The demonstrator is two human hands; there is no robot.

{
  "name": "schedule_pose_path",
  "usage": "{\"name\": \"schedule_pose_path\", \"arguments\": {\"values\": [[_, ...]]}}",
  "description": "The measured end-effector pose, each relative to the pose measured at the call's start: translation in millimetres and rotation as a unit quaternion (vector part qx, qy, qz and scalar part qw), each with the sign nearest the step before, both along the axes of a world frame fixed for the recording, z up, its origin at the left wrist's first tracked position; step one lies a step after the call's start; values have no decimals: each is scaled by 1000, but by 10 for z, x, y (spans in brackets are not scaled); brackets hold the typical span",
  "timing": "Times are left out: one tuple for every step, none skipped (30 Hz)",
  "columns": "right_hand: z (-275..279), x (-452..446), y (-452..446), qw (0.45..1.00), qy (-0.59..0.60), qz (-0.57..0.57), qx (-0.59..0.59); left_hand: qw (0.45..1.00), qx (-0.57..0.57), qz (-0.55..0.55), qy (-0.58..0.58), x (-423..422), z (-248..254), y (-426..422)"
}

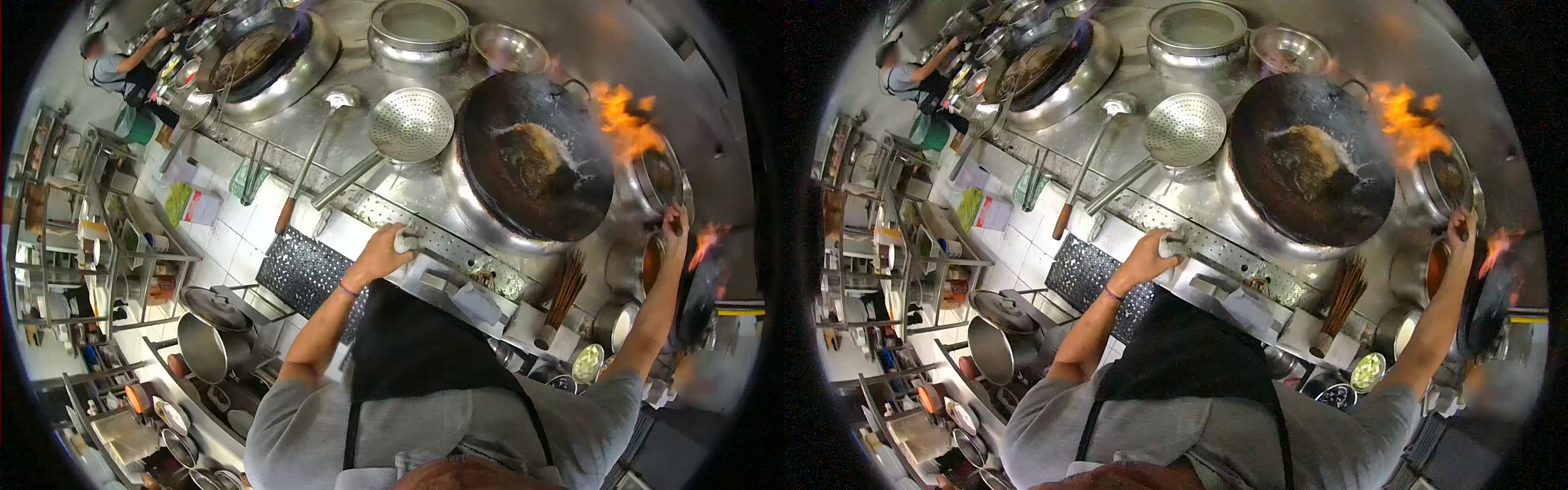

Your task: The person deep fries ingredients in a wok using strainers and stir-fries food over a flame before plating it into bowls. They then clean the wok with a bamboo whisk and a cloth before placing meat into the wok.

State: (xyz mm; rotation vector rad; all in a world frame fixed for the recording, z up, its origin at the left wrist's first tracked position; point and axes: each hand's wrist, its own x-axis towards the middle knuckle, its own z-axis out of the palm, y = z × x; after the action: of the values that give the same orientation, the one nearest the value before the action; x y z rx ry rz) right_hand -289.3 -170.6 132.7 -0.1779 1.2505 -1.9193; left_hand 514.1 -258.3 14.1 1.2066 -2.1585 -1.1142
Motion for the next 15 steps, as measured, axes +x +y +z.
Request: {"name": "schedule_pose_path", "arguments": {"values": [[-97, -352, 19, 996, -44, 38, -62, 998, -13, 6, -59, 24, -71, 24], [-36, -331, 44, 990, -77, 53, -101, 992, -26, 11, -120, 57, -153, 45], [33, -296, 67, 982, -111, 68, -139, 983, -38, 16, -180, 94, -260, 64], [333, 40, 135, 977, -133, 61, -154, 979, -44, 21, -197, 114, -467, 69], [412, -62, 145, 976, -139, 58, -155, 984, -61, 32, -167, 127, -544, 72], [450, -246, 165, 976, -145, 55, -156, 987, -78, 41, -137, 136, -591, 63], [482, -440, 185, 975, -150, 52, -158, 989, -96, 49, -106, 139, -606, 39], [595, -437, 253, 979, -108, 49, -168, 992, -82, 36, -92, 135, -503, 23], [669, -430, 323, 981, -65, 46, -177, 992, -74, 25, -103, 135, -435, 8], [818, -287, 350, 976, -92, 61, -187, 991, -66, 15, -113, 139, -387, 4], [981, -56, 370, 957, -182, 112, -199, 991, -57, 6, -124, 146, -369, 5], [1171, 270, 379, 930, -268, 152, -202, 989, -41, 2, -142, 140, -384, 6], [1319, 598, 398, 910, -320, 173, -200, 987, -26, -1, -160, 127, -407, 0], [1340, 755, 415, 900, -342, 178, -201, 984, -12, -5, -177, 135, -418, -30], [1360, 908, 430, 891, -364, 183, -201, 986, -35, -14, -161, 155, -353, -49]]}}
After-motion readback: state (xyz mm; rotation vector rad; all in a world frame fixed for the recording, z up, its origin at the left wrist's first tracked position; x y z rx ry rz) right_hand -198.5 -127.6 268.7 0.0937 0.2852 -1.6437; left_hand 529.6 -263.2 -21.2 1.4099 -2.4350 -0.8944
